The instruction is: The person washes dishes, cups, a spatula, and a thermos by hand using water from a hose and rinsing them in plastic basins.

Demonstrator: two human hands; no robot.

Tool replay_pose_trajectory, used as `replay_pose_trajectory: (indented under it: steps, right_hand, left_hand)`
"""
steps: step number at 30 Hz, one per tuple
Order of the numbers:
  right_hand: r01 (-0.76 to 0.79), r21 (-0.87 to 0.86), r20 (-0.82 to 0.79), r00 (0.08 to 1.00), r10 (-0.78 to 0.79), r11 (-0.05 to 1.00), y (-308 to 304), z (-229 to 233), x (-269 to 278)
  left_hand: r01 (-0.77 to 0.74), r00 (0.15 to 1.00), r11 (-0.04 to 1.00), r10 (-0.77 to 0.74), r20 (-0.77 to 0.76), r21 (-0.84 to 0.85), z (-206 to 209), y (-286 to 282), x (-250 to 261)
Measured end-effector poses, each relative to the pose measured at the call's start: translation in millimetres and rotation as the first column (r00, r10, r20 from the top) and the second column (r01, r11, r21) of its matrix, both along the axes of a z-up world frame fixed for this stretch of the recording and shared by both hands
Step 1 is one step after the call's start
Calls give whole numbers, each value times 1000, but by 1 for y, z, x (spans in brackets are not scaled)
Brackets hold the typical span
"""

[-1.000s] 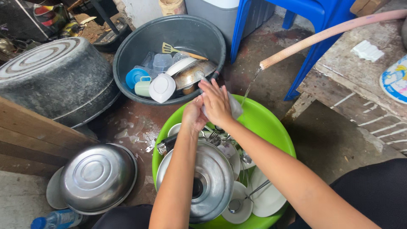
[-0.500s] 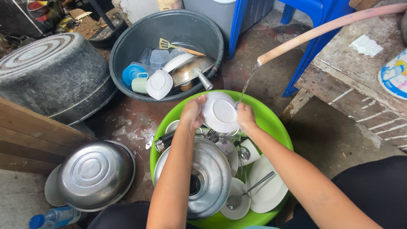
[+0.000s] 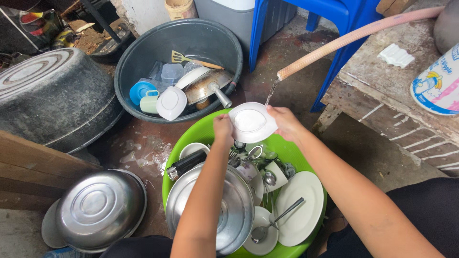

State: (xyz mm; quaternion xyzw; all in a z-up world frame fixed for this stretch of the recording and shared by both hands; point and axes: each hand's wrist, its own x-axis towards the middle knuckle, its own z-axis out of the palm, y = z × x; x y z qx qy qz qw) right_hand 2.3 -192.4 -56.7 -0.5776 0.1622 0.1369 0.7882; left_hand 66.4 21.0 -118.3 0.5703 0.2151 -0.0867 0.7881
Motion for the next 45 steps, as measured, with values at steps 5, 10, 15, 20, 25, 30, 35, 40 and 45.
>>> replay_pose_trajectory:
  steps: [5,10,15,20,25,30,35,40,45]
  right_hand:
    - [140,-154,178,978,-112,978,3,2,12]
    - [252,72,200,944,-261,965,-10,-13,12]
    - [187,-6,57,981,-187,982,-9,16,0]
    - [113,-718,181,983,27,687,7,17,16]
    - [-118,-947,8,921,390,299,-4,43,39]
    - [41,-863,153,971,183,503,4,79,46]
    - [-215,-599,247,867,433,772,4,60,53]
    - [152,-988,110,668,736,10,22,44,8]
    - [324,-936,91,598,796,-137,26,39,2]
  left_hand:
    - [-99,913,457,-312,264,884,45,-57,-23]
    - [-86,639,155,-749,174,984,118,-81,-83]
    - [-147,181,-146,-976,-118,978,169,-23,-84]
    - [-163,336,-320,-907,-252,933,138,-13,-78]
    - [-14,533,53,-845,52,998,63,-12,-66]
    - [182,839,565,-516,172,805,38,-24,-41]
    - [218,940,957,-259,224,193,-13,-45,-18]
    - [18,995,996,-10,95,-92,-21,-57,-12]
    - [59,993,969,-82,88,238,6,-49,-35]
